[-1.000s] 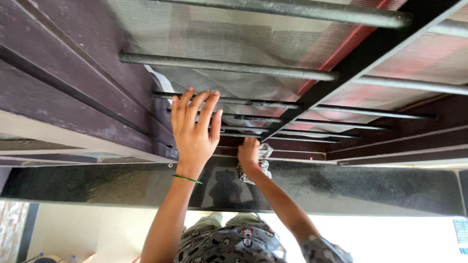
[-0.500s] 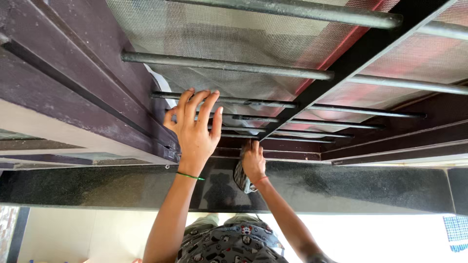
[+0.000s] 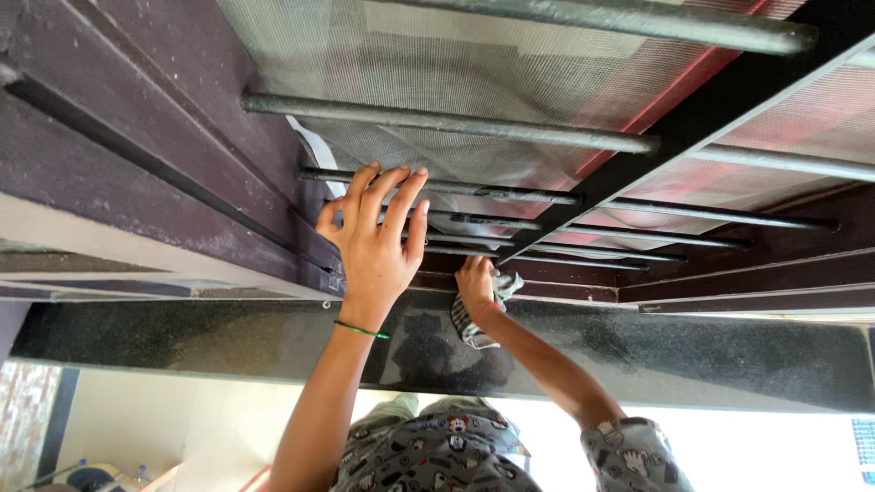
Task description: The person wipes the horizontal bars of a window grille using a cloth. They clean the bars systematically from right to left and top to bottom, occasionally moving a plastic chair to adjust their position.
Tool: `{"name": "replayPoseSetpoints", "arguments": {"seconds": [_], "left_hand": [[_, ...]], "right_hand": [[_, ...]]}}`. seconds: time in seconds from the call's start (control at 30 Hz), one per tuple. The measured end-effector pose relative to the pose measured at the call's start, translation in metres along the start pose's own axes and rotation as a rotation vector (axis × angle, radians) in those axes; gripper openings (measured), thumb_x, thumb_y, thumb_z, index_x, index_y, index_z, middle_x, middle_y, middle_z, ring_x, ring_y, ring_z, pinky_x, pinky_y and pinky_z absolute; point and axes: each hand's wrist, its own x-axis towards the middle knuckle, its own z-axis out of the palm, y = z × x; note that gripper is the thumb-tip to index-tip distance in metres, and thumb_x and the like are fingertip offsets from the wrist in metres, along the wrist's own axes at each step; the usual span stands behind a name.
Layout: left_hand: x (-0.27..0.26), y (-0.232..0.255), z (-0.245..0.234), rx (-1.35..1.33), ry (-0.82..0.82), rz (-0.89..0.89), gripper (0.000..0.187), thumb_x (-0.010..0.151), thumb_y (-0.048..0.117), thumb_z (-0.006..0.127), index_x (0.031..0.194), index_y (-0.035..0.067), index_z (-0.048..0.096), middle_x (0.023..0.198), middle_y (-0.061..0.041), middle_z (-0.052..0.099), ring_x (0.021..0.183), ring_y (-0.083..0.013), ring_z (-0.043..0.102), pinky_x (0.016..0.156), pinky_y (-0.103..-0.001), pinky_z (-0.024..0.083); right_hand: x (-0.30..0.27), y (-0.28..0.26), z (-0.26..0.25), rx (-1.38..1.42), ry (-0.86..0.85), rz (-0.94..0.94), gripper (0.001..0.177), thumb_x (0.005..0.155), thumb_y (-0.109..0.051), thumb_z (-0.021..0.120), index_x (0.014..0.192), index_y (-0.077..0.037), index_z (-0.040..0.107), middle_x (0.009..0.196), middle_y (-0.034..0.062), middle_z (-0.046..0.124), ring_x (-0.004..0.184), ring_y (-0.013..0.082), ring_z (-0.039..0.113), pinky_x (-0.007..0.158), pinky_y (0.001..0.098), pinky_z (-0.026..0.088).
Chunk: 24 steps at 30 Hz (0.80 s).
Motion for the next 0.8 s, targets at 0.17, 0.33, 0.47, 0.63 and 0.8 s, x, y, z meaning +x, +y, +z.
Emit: {"name": "replayPoseSetpoints", "arguments": {"seconds": [0.17,0.33,0.47,0.63,0.8], "left_hand": [[-0.001,-0.007,-0.007,0.02,-0.005,-0.026,0.043,0.097,0.006,0.07,0.135,0.025,0.07,0.131,0.009,0.066,0.131,-0.0151,0.058,0.107,-0.042,0.028],[-0.001,-0.011,-0.008,-0.04,0.035,-0.051,0.046,0.094,0.001,0.072,0.132,0.026,0.073,0.126,0.012,0.067,0.127,-0.0145,0.059,0.106,-0.04,0.029],[0.0,-0.015,-0.011,-0.053,0.03,-0.029,0.041,0.096,0.005,0.073,0.132,0.026,0.071,0.127,0.011,0.066,0.127,-0.0158,0.058,0.104,-0.041,0.03],[0.001,-0.012,-0.017,-0.049,0.02,-0.042,0.043,0.097,0.007,0.073,0.134,0.027,0.069,0.129,0.011,0.065,0.129,-0.0155,0.058,0.105,-0.041,0.031],[-0.004,-0.01,-0.021,-0.04,-0.004,-0.039,0.047,0.093,0.007,0.072,0.135,0.027,0.068,0.129,0.01,0.065,0.129,-0.0154,0.058,0.105,-0.042,0.03]], "right_hand": [[-0.056,-0.006,-0.015,0.28,0.316,0.183,0.038,0.086,-0.01,0.062,0.12,0.003,0.073,0.111,0.0164,0.063,0.104,0.0307,0.061,0.078,0.0364,0.05],[-0.06,-0.057,-0.02,0.713,0.419,0.083,0.037,0.089,-0.007,0.059,0.125,0.0,0.064,0.11,0.02,0.063,0.1,0.0358,0.062,0.084,0.0461,0.055],[-0.018,-0.122,-0.078,0.917,0.381,-0.167,0.039,0.091,-0.009,0.057,0.129,-0.001,0.059,0.126,0.0207,0.061,0.119,0.0376,0.06,0.101,0.0423,0.053],[0.024,-0.141,-0.134,0.908,0.531,-0.164,0.038,0.09,-0.009,0.059,0.128,-0.006,0.062,0.118,0.0174,0.061,0.109,0.0353,0.06,0.092,0.0435,0.053],[-0.011,-0.087,-0.106,0.891,0.597,-0.118,0.037,0.09,-0.009,0.06,0.127,-0.01,0.065,0.109,0.0141,0.06,0.1,0.0329,0.059,0.082,0.0447,0.052]]}}
